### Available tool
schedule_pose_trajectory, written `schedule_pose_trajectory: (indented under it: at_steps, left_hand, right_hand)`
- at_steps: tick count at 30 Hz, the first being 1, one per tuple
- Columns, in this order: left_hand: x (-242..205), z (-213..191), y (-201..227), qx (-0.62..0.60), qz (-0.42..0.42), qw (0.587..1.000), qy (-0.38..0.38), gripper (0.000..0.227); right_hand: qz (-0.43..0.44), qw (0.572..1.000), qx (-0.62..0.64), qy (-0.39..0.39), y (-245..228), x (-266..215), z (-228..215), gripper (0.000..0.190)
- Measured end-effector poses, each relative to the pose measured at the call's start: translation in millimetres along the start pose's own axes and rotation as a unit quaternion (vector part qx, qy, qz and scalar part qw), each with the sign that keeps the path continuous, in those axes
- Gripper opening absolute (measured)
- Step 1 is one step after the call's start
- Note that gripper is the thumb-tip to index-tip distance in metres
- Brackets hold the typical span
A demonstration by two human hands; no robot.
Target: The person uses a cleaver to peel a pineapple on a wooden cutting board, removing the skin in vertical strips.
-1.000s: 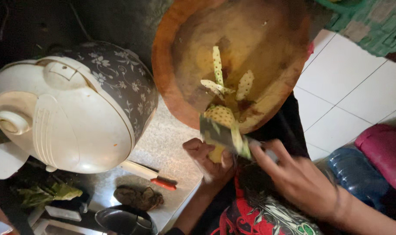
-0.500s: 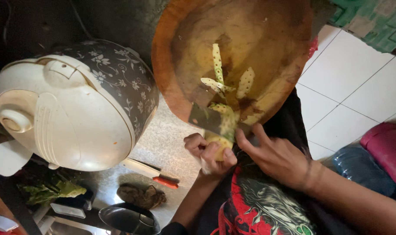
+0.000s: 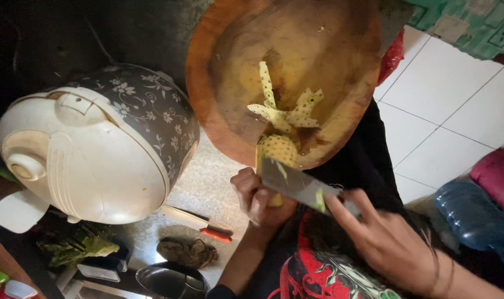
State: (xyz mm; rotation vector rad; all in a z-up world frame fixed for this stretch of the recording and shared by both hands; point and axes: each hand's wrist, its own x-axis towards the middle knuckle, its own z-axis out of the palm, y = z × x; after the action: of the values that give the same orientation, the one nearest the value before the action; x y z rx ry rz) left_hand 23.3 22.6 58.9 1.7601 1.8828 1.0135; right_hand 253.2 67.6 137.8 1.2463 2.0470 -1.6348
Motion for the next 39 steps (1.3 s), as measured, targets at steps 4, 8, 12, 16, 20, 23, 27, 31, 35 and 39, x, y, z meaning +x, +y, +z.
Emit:
schedule_pose_trajectory:
  at_steps: [4,8,12,16,20,23,27,31,35,39]
  left_hand:
    - [-7.4,9.7,13.1,-0.008,-0.008,0.999,0.038,0.044]
    - [-4.9,12.3,16.1,0.012,-0.021,0.999,0.041,0.038]
    - [-10.3,9.1,11.2,0.01,0.017,1.0,0.023,0.044]
    - [-16.1,8.6,11.1,0.023,-0.026,0.999,0.006,0.024]
    - [-8.5,8.0,12.0,0.025,-0.042,0.999,-0.007,0.021]
    - [4.5,7.1,-0.2,-0.067,0.034,0.997,-0.019,0.038]
    - [12.9,7.9,-27.4,-0.132,0.131,0.982,-0.038,0.057]
    - [-3.9,6.8,-26.6,-0.053,0.089,0.995,0.018,0.055]
    - [-17.6,5.2,-15.9,-0.028,0.028,0.999,0.029,0.056]
    - [-16.9,7.1,-11.2,-0.049,-0.001,0.998,0.039,0.058]
  right_hand:
    - [0.0,1.0,-0.005,-0.017,0.0,-22.2,12.8,0.085]
    - [-0.009,0.999,-0.021,-0.023,-2.7,-26.1,20.5,0.089]
    - [-0.015,1.0,-0.008,-0.01,-1.8,-16.4,29.6,0.079]
    - [-0.036,0.998,-0.038,0.026,6.2,10.0,40.6,0.073]
    - [-0.003,0.999,-0.004,0.046,13.4,43.4,46.6,0.072]
    - [-0.004,0.995,-0.023,0.096,22.2,65.6,51.0,0.072]
    - [-0.053,0.989,-0.025,0.134,25.2,87.7,52.4,0.071]
    - [-0.096,0.988,-0.006,0.12,7.3,93.6,40.9,0.072]
    - [-0.015,0.993,0.019,0.114,3.4,65.6,16.8,0.071]
    - [0.027,0.995,-0.022,0.09,16.7,28.5,-5.4,0.077]
